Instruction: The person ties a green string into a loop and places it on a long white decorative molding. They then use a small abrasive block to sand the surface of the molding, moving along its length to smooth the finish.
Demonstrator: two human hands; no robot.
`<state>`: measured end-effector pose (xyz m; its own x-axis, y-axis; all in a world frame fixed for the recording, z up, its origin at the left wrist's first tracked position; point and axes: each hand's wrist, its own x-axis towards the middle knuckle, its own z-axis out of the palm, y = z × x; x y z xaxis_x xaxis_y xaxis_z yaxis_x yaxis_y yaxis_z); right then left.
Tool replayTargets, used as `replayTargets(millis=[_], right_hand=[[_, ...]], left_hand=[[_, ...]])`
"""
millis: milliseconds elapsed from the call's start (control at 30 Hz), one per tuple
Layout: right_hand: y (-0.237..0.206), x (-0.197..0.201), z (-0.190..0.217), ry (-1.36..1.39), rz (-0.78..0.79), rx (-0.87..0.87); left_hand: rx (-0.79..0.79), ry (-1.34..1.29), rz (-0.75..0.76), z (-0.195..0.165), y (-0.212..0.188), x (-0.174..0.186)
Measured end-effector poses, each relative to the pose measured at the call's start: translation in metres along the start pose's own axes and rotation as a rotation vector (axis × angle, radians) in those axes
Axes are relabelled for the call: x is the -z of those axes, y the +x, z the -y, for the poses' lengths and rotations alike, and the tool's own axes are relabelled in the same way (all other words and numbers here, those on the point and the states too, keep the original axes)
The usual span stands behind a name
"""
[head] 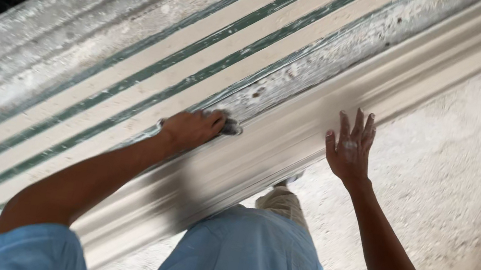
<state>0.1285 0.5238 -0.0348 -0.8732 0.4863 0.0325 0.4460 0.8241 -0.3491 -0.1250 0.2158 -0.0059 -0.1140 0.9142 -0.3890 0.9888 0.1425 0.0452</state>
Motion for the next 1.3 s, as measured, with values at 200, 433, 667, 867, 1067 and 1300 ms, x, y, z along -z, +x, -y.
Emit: replayTargets(millis=[200,433,667,867,1067,1300], right_hand=[[0.096,0.01,-0.086,-0.015,-0.069,0.141],[0.114,-0.001,-0.112,0.002,-0.112,0.191],[0.117,0.001,-0.108,-0.052,-0.15,0.212],[0.113,0.021,-0.11,-0.052,-0.125,0.231],[0.113,0.016,-0.106,-0.02,-0.136,0.176],[0.115,0.009,-0.108,-0.027,-0.138,0.127]], left_hand=[[0.058,0.024,-0.072,-0.019,0.158,0.025],[0.151,-0.052,0.28,-0.02,0.091,0.038],[0.282,-0.336,0.22,-0.042,0.194,0.08],[0.176,-0.272,-0.072,-0.044,0.297,0.098],[0.069,-0.15,0.058,-0.03,0.185,0.08],[0.014,-0.048,-0.017,-0.038,0.258,0.102]])
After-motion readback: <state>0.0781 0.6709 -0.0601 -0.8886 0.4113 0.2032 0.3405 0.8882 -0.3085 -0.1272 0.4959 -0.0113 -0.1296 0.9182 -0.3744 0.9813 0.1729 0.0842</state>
